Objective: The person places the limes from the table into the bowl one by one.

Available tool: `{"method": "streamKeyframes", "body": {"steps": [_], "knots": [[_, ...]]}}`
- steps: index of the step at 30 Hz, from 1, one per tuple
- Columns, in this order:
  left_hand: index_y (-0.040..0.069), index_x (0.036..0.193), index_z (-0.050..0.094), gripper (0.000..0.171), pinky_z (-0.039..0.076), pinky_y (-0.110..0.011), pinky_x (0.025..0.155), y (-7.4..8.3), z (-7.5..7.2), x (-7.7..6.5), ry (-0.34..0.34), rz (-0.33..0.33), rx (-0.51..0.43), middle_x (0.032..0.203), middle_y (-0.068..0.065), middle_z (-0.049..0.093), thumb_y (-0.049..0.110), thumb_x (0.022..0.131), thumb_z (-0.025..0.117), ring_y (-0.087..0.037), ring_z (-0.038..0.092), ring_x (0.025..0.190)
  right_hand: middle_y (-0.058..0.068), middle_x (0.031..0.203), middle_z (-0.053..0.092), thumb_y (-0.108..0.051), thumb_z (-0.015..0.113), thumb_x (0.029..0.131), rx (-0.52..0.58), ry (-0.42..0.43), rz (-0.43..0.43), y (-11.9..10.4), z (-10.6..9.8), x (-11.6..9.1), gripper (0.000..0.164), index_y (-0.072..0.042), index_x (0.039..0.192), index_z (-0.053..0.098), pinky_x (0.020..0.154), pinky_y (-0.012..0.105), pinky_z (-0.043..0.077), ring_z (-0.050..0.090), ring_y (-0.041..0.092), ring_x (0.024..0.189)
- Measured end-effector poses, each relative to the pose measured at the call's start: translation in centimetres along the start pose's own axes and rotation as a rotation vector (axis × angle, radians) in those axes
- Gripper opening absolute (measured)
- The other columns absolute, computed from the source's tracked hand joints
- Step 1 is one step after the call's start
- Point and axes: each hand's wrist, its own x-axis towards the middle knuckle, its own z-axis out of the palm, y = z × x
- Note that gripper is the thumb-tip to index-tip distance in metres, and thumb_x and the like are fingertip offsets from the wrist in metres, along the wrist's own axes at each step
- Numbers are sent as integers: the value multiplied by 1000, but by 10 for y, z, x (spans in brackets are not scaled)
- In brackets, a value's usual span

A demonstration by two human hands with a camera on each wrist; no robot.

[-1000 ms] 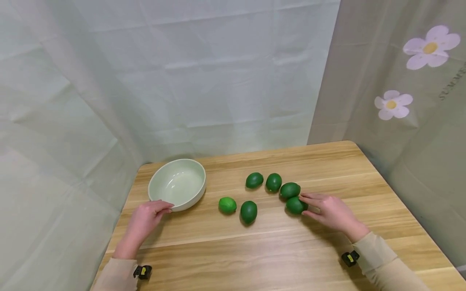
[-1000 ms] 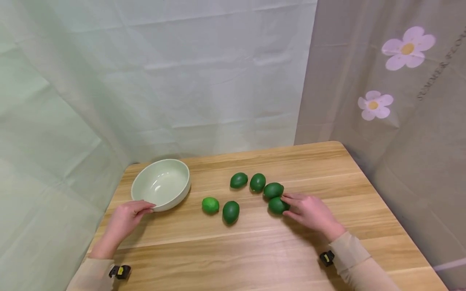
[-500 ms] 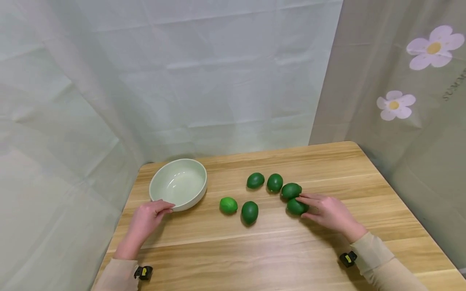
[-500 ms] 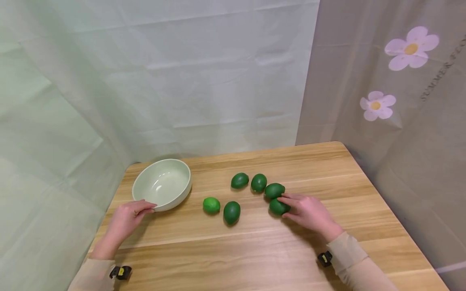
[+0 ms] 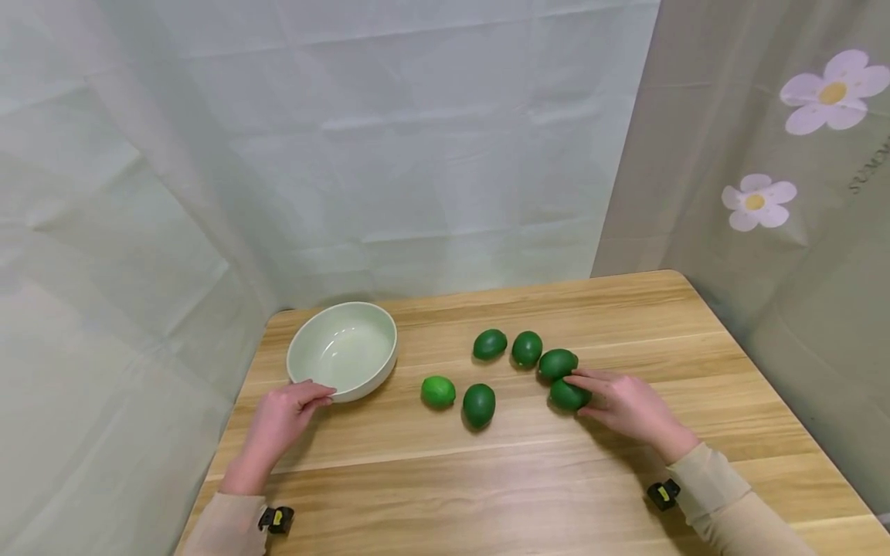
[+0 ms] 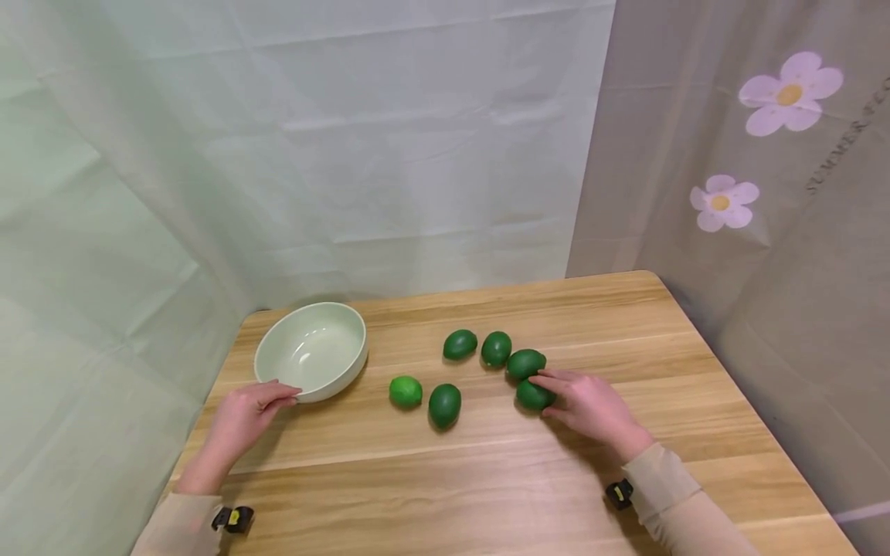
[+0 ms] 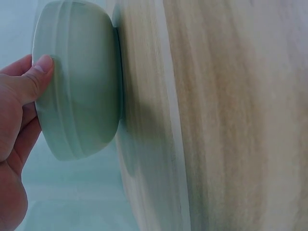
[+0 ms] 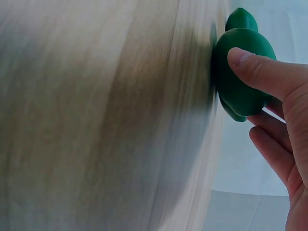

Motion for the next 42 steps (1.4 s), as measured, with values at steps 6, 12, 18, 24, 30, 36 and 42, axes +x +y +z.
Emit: {"method": "streamKeyframes", "body": {"steps": [6, 12, 18, 24, 30, 36, 42], "knots": [[8, 96, 85, 31, 68, -54, 79, -1, 1, 1, -1, 1, -5, 92, -6, 82, -7, 71, 94, -36, 80, 89, 17, 127, 75, -20, 101, 74, -6, -13, 25, 0, -1, 1, 62, -10, 130, 76, 86, 45, 69, 78, 31, 106], [8, 95, 85, 31, 68, -55, 79, -3, 2, 0, 2, -3, -16, 91, -6, 82, -8, 71, 94, -38, 80, 89, 15, 125, 76, -23, 101, 76, 4, -33, 48, -1, -1, 3, 61, -10, 130, 75, 85, 45, 69, 78, 29, 105], [8, 94, 85, 29, 68, -53, 79, -4, 3, -1, 9, -1, -22, 90, -6, 82, -8, 71, 94, -34, 80, 88, 14, 127, 76, -24, 100, 76, 14, -54, 49, -2, -4, 4, 62, -9, 131, 75, 87, 46, 68, 77, 29, 107], [8, 95, 85, 30, 68, -52, 80, -4, 2, -1, 8, -3, -24, 90, -5, 82, -8, 71, 94, -33, 80, 88, 14, 124, 77, -24, 100, 77, 10, -65, 42, -3, -6, 6, 62, -7, 131, 74, 86, 45, 68, 77, 28, 106], [8, 95, 85, 30, 68, -53, 79, -3, 1, 0, 6, -4, -24, 90, -5, 82, -8, 71, 94, -34, 80, 88, 13, 121, 77, -24, 99, 77, 8, -71, 43, -3, -5, 6, 61, -7, 130, 74, 85, 44, 68, 77, 27, 104], [8, 94, 85, 30, 68, -53, 79, -4, 2, 0, 6, 6, -30, 90, -6, 82, -8, 71, 94, -35, 80, 88, 10, 118, 78, -24, 100, 77, 11, -61, 31, -3, -5, 5, 60, -7, 128, 74, 82, 41, 69, 78, 23, 100], [8, 94, 85, 29, 68, -54, 79, -4, 2, -1, 8, 10, -29, 90, -6, 82, -8, 71, 94, -37, 80, 88, 9, 117, 79, -24, 100, 76, 15, -62, 22, -3, -6, 4, 60, -7, 128, 75, 80, 39, 69, 77, 21, 98]]}}
